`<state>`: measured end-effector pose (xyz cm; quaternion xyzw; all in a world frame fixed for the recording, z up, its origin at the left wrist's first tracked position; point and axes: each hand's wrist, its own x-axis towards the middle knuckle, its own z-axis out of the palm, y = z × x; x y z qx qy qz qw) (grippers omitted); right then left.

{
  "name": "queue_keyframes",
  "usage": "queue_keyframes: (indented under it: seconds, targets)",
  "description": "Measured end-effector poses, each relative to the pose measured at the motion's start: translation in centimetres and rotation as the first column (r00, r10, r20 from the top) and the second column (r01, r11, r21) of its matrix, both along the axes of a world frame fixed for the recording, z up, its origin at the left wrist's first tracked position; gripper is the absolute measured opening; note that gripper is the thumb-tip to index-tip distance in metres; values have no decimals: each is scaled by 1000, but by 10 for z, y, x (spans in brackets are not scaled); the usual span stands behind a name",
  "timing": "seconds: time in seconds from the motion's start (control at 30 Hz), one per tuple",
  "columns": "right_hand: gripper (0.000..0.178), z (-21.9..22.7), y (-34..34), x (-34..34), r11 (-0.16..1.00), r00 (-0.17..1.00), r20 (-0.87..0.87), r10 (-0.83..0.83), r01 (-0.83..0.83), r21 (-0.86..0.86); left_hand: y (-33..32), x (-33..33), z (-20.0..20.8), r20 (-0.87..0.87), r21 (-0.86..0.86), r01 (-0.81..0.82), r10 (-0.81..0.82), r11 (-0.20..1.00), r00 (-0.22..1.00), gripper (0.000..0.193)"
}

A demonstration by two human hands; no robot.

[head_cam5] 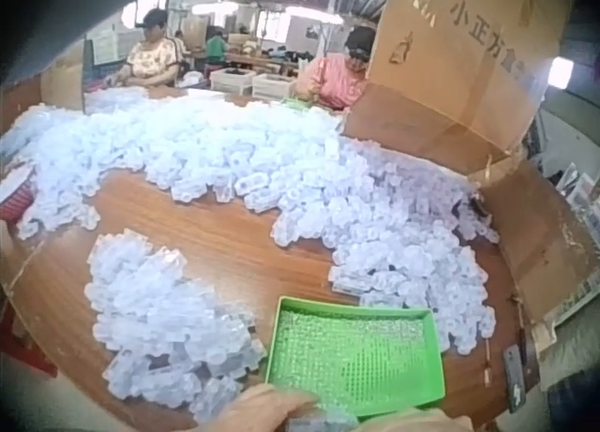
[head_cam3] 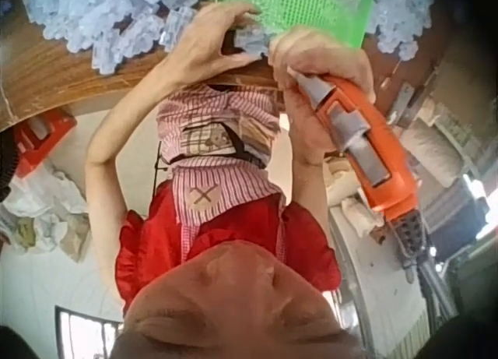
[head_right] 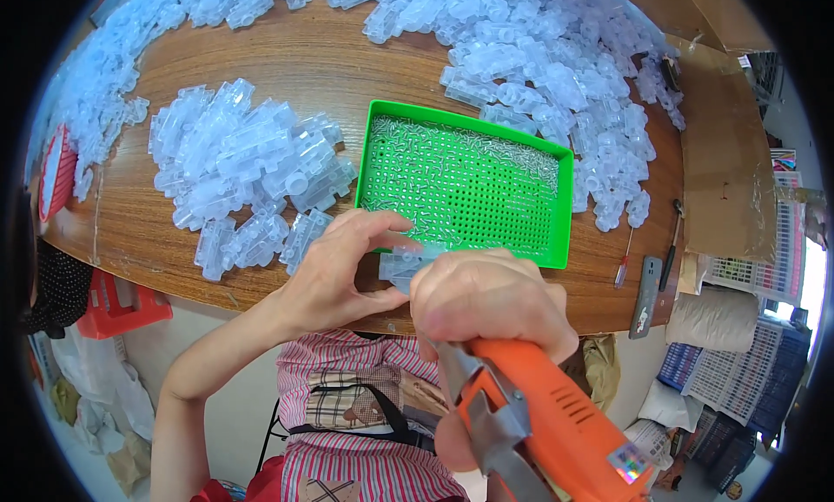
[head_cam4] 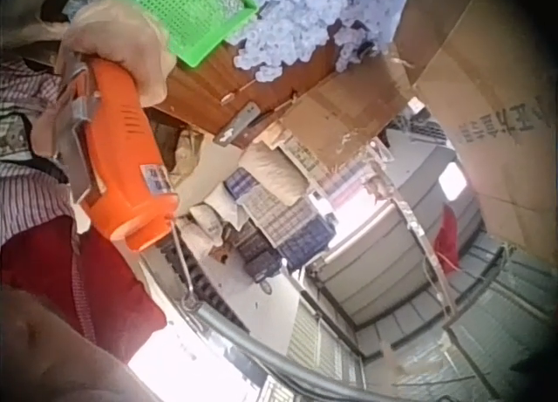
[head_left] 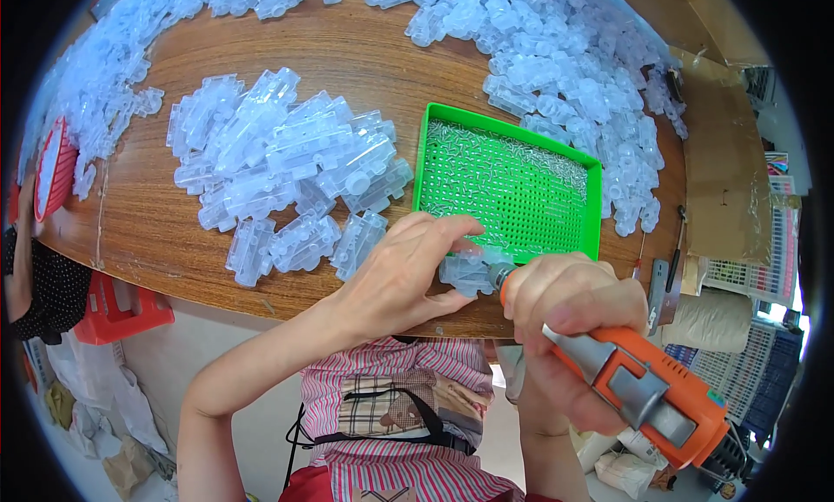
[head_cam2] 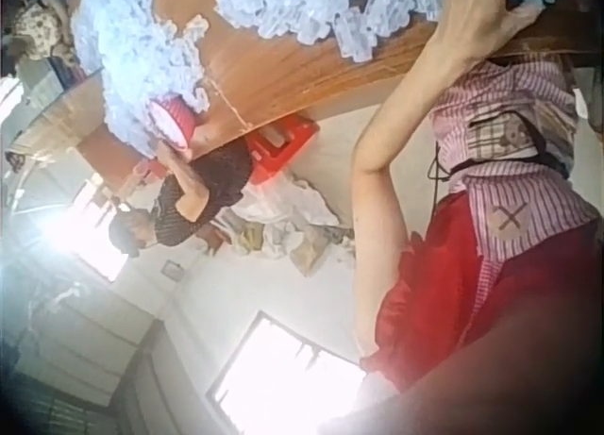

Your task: The person assembles plastic components by picking up screws from a tray and driving them into the parts with an electric screwdriver.

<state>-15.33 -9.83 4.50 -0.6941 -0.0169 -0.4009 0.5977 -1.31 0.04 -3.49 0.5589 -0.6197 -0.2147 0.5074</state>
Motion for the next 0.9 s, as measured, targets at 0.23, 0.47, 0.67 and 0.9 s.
queue_keyframes:
  seconds: [0.23,0.47,0.67,0.9]
  targets:
    - [65,7,4,6,1000,1000,-7,1,-1,-24,0,-2,4,-22,-22,13,-14,1000,1000,64]
    - [65,24,0,5,962,978,194,-71,16,273,16,3,20,156,-33,-93,97,995,983,58]
    - [63,33,-32,-34,924,928,164,-335,290,249,46,100,85,347,-180,-633,651,753,675,47]
    - [67,9,-42,-31,897,918,106,-382,340,282,76,183,76,600,133,-657,467,742,649,53]
